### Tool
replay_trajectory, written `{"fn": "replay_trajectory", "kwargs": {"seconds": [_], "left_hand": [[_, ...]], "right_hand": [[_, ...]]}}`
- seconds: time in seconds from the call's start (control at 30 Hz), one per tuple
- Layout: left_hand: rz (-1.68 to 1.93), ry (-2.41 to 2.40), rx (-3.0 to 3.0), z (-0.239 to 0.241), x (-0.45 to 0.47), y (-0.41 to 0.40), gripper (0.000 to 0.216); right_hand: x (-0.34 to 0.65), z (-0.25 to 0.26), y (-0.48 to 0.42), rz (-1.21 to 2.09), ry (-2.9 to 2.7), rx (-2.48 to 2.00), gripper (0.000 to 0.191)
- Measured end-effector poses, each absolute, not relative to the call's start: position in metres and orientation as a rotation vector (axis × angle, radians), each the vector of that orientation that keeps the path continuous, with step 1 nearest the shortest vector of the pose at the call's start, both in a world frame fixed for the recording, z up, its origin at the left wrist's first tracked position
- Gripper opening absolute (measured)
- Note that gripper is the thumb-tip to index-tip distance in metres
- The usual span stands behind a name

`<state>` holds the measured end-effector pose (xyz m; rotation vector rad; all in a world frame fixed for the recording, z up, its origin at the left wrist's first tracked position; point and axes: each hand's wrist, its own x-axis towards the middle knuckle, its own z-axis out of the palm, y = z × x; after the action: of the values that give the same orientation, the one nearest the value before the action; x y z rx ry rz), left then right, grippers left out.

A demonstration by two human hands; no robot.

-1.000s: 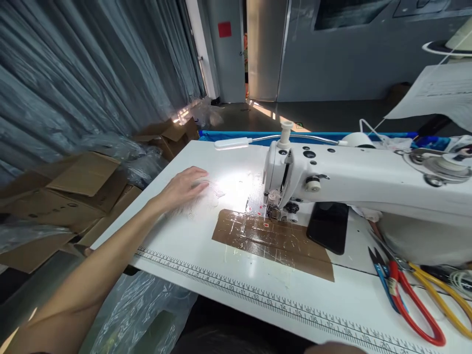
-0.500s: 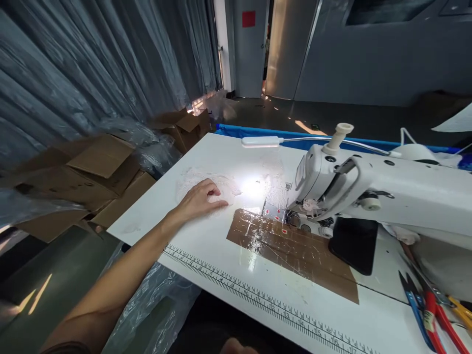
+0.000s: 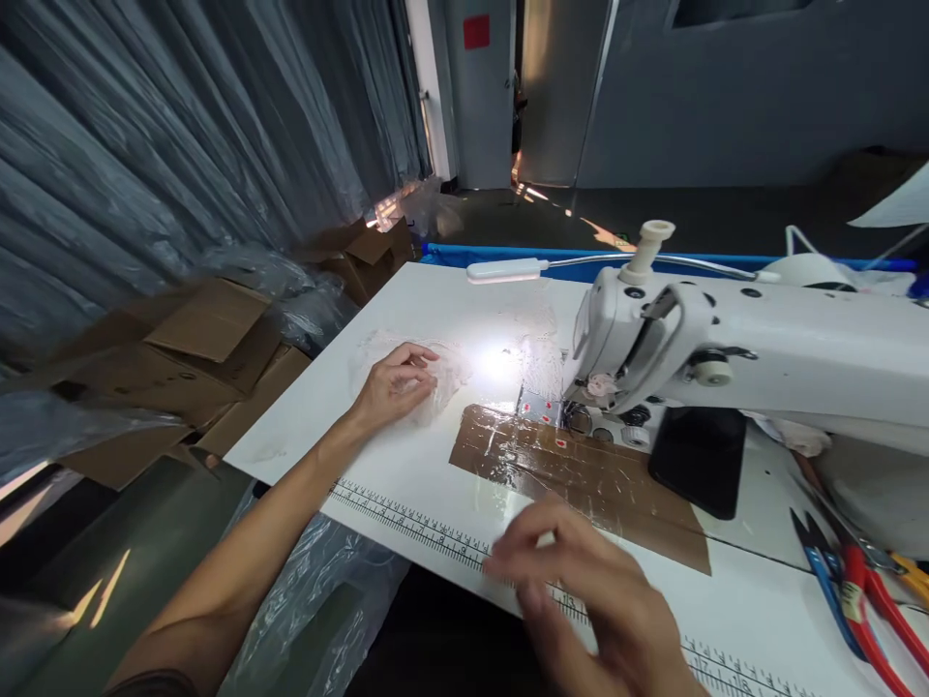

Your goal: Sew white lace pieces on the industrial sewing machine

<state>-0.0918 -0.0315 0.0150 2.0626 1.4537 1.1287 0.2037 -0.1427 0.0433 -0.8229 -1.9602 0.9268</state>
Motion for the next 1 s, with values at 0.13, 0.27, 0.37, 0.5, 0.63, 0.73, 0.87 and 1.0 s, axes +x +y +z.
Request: {"fn": "replay_trajectory", "kwargs": {"seconds": [0.13, 0.27, 0.37, 0.5, 0.63, 0.73, 0.87, 1.0], "left_hand": [[0.936, 1.024, 2.263, 0.017, -0.041, -0.054, 0.014], [0.663, 0.665, 2.406, 0.019, 0.012, -0.072, 0.011], [0.492, 0.571, 2.410, 0.024, 0.028, -0.068, 0.019], [0.379, 0.596, 2.227, 0.030, 0.027, -0.054, 0.029], [0.366, 0.468, 2.084, 0.030, 0.018, -0.054, 0.030], [0.374, 0.484, 2.062, 0.035, 0.007, -0.057, 0.027], [0.330, 0.724, 2.138, 0.041, -0.010, -0.047, 0.029], [0.314, 1.097, 2.450, 0.028, -0.020, -0.029, 0.036]], "right_hand": [[0.215, 0.006, -0.113, 1.535, -1.382, -1.225, 0.047], [0.220, -0.004, -0.104, 1.914, -1.059, -1.176, 0.047], [0.222, 0.002, -0.108, 1.840, -1.136, -1.186, 0.042], [0.232, 0.010, -0.116, 1.877, -1.273, -1.183, 0.044], [0.250, 0.016, -0.119, 1.893, -1.381, -1.191, 0.040], [0.266, 0.018, -0.114, 1.832, -1.397, -1.216, 0.037], [0.272, 0.015, -0.092, 1.645, -1.456, -1.376, 0.043], [0.259, 0.010, -0.065, 1.187, -1.671, -1.712, 0.042]]}}
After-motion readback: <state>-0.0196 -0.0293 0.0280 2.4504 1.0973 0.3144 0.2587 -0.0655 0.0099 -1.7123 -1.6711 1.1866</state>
